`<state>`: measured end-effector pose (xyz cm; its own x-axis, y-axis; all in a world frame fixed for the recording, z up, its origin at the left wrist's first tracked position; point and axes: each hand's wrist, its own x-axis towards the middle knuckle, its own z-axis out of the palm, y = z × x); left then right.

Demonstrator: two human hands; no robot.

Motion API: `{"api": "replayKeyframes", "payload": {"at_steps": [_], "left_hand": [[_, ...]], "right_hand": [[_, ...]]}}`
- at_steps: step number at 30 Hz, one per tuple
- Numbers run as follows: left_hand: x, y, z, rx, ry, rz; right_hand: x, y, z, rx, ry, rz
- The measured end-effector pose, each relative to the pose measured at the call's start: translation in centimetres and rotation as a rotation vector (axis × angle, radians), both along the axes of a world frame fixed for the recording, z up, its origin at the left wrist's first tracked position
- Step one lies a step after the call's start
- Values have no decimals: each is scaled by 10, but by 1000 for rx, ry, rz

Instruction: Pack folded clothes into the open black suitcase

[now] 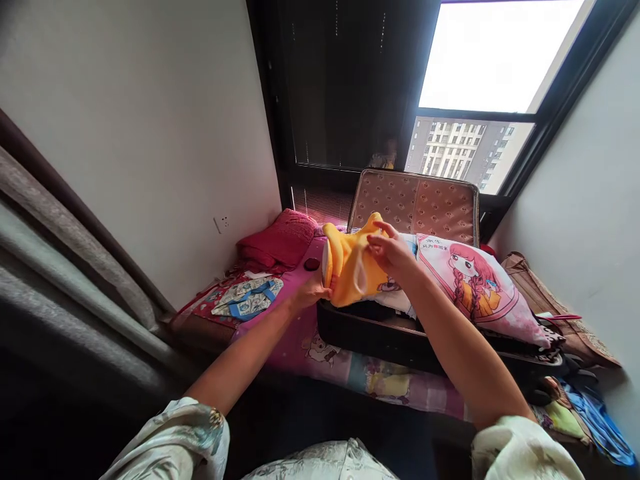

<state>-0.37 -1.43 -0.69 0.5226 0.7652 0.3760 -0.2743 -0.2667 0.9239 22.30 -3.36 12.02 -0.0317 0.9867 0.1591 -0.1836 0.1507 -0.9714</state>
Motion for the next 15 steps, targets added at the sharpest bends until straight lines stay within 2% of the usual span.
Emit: {"api": "replayKeyframes", "payload": {"at_steps": [2, 3, 5, 7, 10, 13, 15], "left_hand": [[-2, 0, 2, 8, -11, -24], [-1, -2, 2, 38, 2, -4], [1, -6, 2, 101, 47, 107], [6, -12, 0, 126, 89, 255], [11, -16, -5, 70, 29, 359], [12, -9, -8, -129, -131, 361], [11, 1, -6, -292, -211, 369]], "right_hand": [[-12, 26, 2, 58, 51, 9], [-15, 38, -1, 61, 8, 20], [-18, 55, -12, 32, -154, 43], [-15, 61, -25, 32, -304, 47], [-4, 47, -39, 231, -525, -17], [14, 17, -47, 551, -1008, -25], [30, -1, -55, 698, -1366, 5]]}}
